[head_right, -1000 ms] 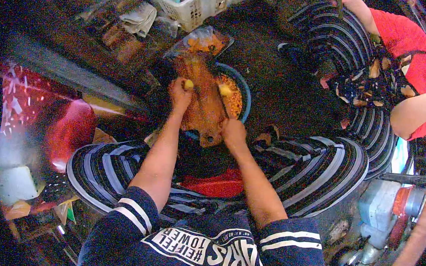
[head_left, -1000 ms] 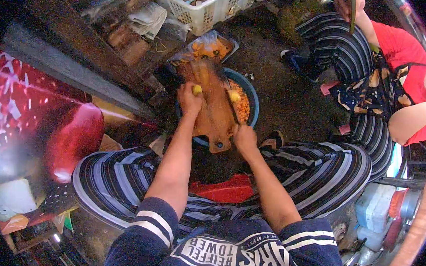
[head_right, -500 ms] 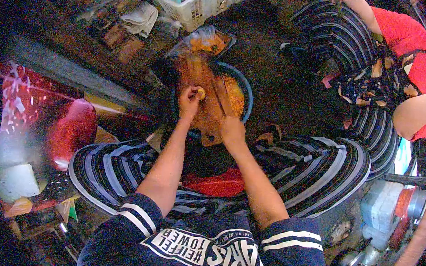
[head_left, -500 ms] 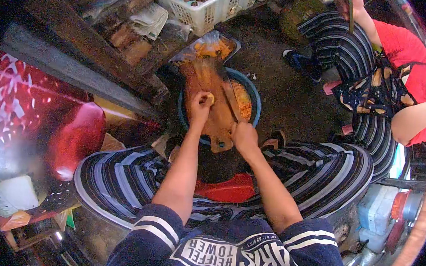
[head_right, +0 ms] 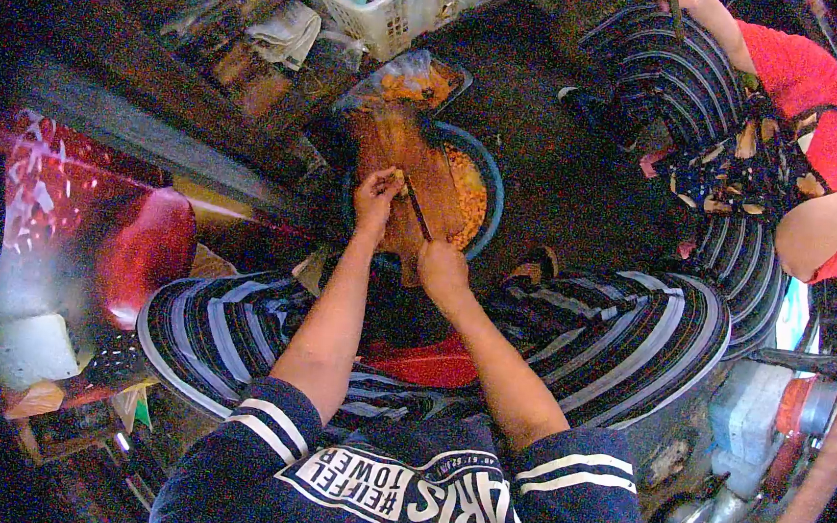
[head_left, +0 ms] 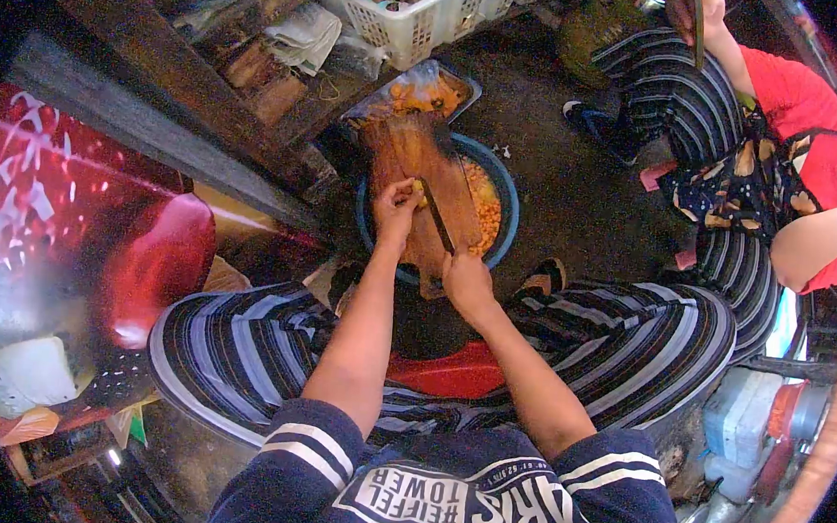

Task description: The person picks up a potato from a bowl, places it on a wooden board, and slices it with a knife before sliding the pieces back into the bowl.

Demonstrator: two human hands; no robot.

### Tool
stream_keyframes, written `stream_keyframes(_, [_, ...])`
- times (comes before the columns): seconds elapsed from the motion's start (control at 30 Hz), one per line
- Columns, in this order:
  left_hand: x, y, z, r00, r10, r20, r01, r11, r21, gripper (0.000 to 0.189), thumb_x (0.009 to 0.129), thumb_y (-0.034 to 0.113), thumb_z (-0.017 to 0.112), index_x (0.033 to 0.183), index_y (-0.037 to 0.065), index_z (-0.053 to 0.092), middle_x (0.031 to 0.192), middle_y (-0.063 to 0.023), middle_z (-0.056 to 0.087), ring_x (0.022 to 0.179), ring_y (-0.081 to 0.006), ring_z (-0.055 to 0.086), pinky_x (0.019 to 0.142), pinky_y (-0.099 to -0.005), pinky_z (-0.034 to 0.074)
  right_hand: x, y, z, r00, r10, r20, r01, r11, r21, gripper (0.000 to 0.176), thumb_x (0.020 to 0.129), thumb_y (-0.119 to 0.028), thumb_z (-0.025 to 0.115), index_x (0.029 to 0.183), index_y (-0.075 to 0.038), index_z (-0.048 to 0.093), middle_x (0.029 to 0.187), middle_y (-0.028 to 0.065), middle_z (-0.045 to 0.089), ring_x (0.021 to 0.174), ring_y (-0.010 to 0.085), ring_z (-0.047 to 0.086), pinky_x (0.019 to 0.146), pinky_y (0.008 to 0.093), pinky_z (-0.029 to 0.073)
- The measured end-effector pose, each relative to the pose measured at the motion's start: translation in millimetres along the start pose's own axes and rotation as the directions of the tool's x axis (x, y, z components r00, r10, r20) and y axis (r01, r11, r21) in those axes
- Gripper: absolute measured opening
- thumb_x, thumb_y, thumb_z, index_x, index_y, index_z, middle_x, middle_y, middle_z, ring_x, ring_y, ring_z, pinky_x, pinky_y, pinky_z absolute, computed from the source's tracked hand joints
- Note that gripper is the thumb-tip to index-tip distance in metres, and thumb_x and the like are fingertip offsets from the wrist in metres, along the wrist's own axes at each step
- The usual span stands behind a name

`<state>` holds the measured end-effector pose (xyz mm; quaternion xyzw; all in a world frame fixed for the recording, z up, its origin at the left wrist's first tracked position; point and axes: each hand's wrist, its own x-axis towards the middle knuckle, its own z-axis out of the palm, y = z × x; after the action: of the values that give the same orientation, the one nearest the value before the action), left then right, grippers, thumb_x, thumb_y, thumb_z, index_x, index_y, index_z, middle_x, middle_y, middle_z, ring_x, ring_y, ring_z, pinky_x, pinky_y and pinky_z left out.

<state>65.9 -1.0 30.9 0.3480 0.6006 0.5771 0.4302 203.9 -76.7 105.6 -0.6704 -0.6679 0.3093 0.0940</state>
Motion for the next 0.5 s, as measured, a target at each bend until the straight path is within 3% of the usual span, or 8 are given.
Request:
stream_keyframes(0.3, [1, -2, -3, 1.0, 0.012, 0.025, -0.012, 1.0, 0.016, 0.028, 0.073, 0.005, 0.064, 0.1, 0.005, 0.058, 0.076, -0.0012, 0.055, 0.072, -0.0098, 0.051, 0.067, -0.0226, 0.042, 16, 13, 29, 0.996, -0.077, -0.032, 0.076, 0.996, -0.044, 0.031, 0.083, -0.02, 0.044, 0.071, 0.005, 0.058, 0.073, 0.0254, 0.058, 0.071, 0.04, 0.058, 0.065, 0.0463, 0.047])
stream_keyframes(0.4, [3, 1, -4, 0.998, -0.016, 0.056, 0.011, 0.996, 0.089, 0.033, 0.074, 0.004, 0.062, 0.107, 0.009, 0.057, 0.081, -0.0021, 0.054, 0.074, -0.0093, 0.05, 0.067, -0.0218, 0.042, 26, 23, 45, 0.986, -0.159, -0.041, 0.154, 0.982, -0.109, 0.03, 0.083, -0.018, 0.044, 0.07, 0.005, 0.059, 0.073, 0.0258, 0.058, 0.07, 0.04, 0.058, 0.065, 0.046, 0.047])
stream_keyframes(0.5, [6, 8, -7, 0.99, 0.041, 0.134, -0.058, 0.99, 0.125, 0.037, 0.074, 0.005, 0.061, 0.11, 0.016, 0.058, 0.086, -0.0047, 0.052, 0.079, -0.0135, 0.05, 0.071, -0.0251, 0.042, 23, 20, 44, 0.98, -0.198, -0.019, 0.195, 0.976, -0.097, 0.028, 0.082, -0.016, 0.045, 0.07, 0.005, 0.06, 0.072, 0.0248, 0.058, 0.069, 0.0401, 0.058, 0.064, 0.0453, 0.048])
